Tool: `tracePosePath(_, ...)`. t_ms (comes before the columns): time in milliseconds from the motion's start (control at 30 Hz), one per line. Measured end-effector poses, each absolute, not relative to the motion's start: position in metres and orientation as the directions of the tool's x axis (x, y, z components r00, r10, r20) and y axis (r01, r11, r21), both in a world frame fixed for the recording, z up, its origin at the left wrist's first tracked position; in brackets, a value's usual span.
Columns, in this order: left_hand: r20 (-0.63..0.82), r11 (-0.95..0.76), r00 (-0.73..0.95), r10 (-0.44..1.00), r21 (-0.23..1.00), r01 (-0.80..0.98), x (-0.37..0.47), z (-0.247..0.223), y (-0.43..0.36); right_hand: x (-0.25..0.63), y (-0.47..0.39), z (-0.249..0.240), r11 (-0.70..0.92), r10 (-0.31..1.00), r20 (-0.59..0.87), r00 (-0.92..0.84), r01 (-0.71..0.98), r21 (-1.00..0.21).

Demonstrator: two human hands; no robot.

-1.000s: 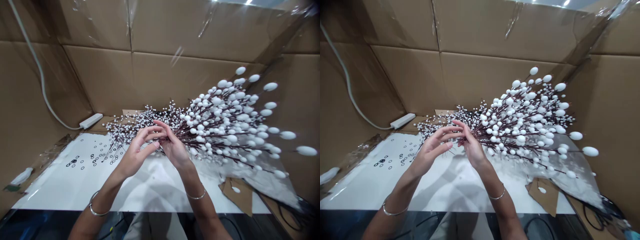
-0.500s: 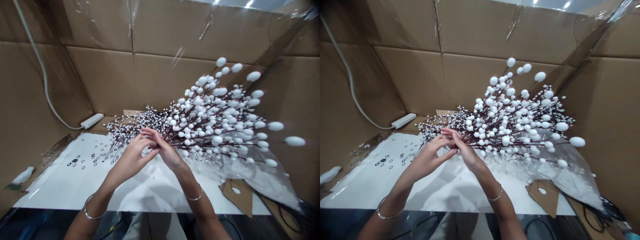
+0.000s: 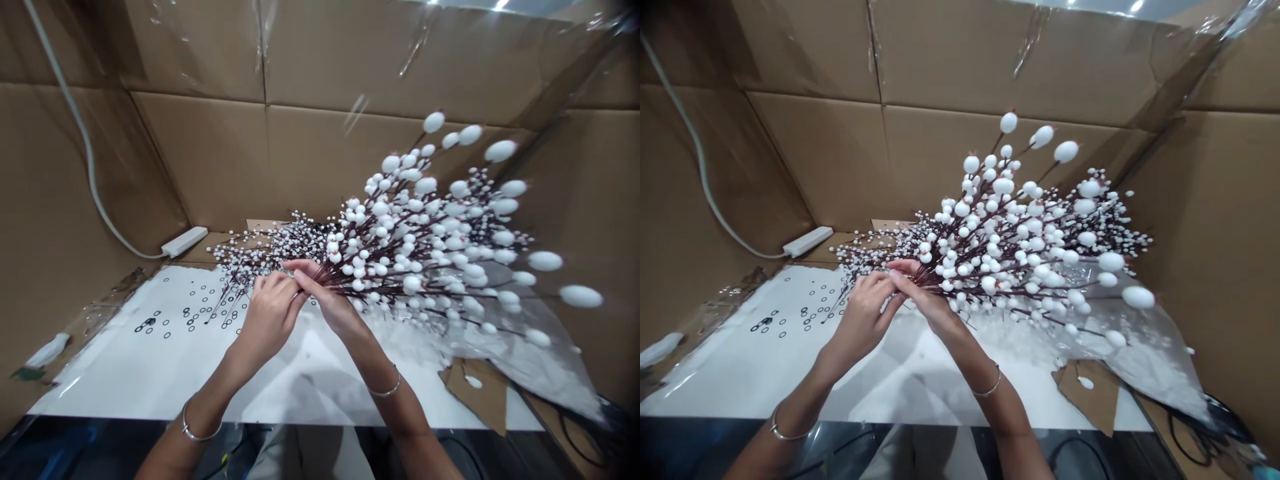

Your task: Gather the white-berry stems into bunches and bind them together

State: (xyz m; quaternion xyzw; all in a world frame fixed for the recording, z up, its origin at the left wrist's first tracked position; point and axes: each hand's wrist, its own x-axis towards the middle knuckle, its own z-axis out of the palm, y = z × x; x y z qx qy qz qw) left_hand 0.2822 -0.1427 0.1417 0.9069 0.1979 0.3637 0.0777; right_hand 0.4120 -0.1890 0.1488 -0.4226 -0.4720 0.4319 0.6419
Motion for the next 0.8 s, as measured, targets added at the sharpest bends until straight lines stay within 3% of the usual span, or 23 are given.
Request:
tracePosePath(200, 0.59, -0.879, 0.652, 0.476, 0.355, 0.32, 0.292, 0.121, -0.141, 0.413, -0.182, 0.141, 0.191, 0.968, 0.136, 0.21, -0.271, -0.943)
tracePosePath(400, 0.523, -0.765, 0.607, 0.598, 0.597, 0.24, 0.293, 0.109, -0.14, 0.411, -0.174, 0.132, 0.114, 0.987, 0.088, 0.137, -0.191, -0.975)
tracePosePath(633, 0.321, -0.419, 0.664, 0.675, 0.908, -0.013, 0.295, 0.116, -0.133, 0.41, -0.173, 0.131, 0.085, 0.992, 0.067, 0.107, -0.173, -0.981)
tracePosePath(800, 0.186, -0.165, 0.733, 0.654, 0.981, -0.102, 0.294, 0.115, -0.12, 0.419, -0.167, 0.126, 0.027, 0.997, 0.011, 0.079, -0.209, -0.978)
